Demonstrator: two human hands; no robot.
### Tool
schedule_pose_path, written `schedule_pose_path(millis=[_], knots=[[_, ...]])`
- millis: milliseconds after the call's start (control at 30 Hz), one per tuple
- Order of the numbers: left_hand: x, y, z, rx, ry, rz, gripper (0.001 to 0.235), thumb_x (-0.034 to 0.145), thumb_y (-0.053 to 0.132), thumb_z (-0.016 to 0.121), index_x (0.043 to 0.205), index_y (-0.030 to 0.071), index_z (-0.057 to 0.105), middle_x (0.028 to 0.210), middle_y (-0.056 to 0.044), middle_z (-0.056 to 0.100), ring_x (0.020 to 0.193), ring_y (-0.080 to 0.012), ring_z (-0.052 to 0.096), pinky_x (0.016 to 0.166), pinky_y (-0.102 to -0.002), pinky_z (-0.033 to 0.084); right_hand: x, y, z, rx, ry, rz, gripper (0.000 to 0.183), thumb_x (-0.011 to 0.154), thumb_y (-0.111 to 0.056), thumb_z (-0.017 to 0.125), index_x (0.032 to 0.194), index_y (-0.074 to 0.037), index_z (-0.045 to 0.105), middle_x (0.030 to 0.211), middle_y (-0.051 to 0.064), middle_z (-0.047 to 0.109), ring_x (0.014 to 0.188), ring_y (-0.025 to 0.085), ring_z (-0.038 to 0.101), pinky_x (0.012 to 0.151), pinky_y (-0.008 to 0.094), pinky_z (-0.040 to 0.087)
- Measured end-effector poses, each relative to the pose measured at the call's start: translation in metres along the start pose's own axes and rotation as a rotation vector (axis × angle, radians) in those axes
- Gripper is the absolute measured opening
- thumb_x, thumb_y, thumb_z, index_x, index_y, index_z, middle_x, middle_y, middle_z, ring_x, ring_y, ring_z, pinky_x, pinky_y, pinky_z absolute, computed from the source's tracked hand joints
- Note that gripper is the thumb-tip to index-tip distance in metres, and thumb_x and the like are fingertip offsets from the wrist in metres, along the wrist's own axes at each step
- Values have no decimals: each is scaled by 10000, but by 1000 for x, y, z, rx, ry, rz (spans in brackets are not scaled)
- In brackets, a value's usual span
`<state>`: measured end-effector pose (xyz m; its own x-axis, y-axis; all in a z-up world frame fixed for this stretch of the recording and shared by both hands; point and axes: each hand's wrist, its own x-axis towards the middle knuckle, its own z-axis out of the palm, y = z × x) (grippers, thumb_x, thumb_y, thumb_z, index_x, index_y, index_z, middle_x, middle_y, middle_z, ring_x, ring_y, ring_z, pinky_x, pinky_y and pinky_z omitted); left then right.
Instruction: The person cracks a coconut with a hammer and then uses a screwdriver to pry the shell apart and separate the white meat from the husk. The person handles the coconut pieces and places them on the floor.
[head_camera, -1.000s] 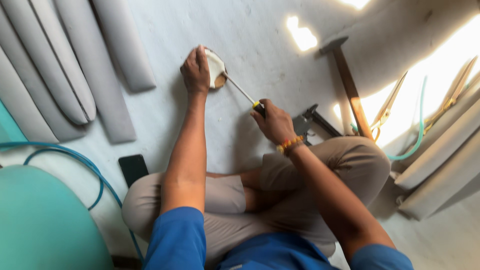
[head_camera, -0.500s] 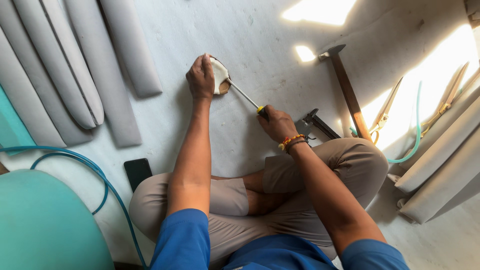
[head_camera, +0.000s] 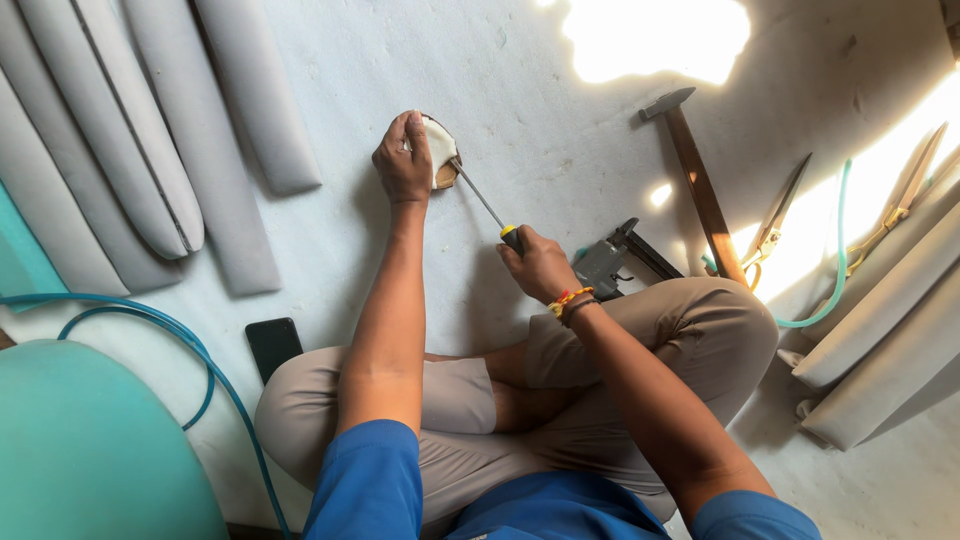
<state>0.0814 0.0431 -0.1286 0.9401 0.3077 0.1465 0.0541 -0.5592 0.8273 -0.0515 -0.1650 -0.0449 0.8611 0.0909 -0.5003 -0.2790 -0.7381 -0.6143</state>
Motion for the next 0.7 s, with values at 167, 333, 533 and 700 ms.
schedule_pose_path(millis=[167,333,533,700], knots=[[2,-4,-2,33,53,130,352,1083,322,546,1001,31,725,864,-124,769,815,-265,779,720,-376,611,-14,-29,-22,-230,-51,13,298,1038,-293,563,1080,3,567,828,222,715,710,420,700,651,509,564],[-4,-11,6,83,21,144,341,1072,326,574,957,34,708,848,-106,764,808,-258,771,727,-376,616,-20,-52,-60,-267,-154,28,341,1018,-304,590,1107,25,578,792,235,708,674,408,691,623,508,556],[-7,-6,11,128,-39,189,303,1073,333,563,994,72,697,850,-68,771,810,-241,759,814,-427,541,-42,-61,-67,-369,-104,-72,393,1034,-208,561,1330,45,506,889,268,698,649,375,718,539,477,590],[-12,-6,12,156,-55,253,304,1084,332,559,1003,69,689,869,-75,758,846,-254,737,846,-432,538,-42,-38,-72,-27,113,-264,395,964,-206,673,1265,33,579,943,229,734,737,326,730,621,427,601]])
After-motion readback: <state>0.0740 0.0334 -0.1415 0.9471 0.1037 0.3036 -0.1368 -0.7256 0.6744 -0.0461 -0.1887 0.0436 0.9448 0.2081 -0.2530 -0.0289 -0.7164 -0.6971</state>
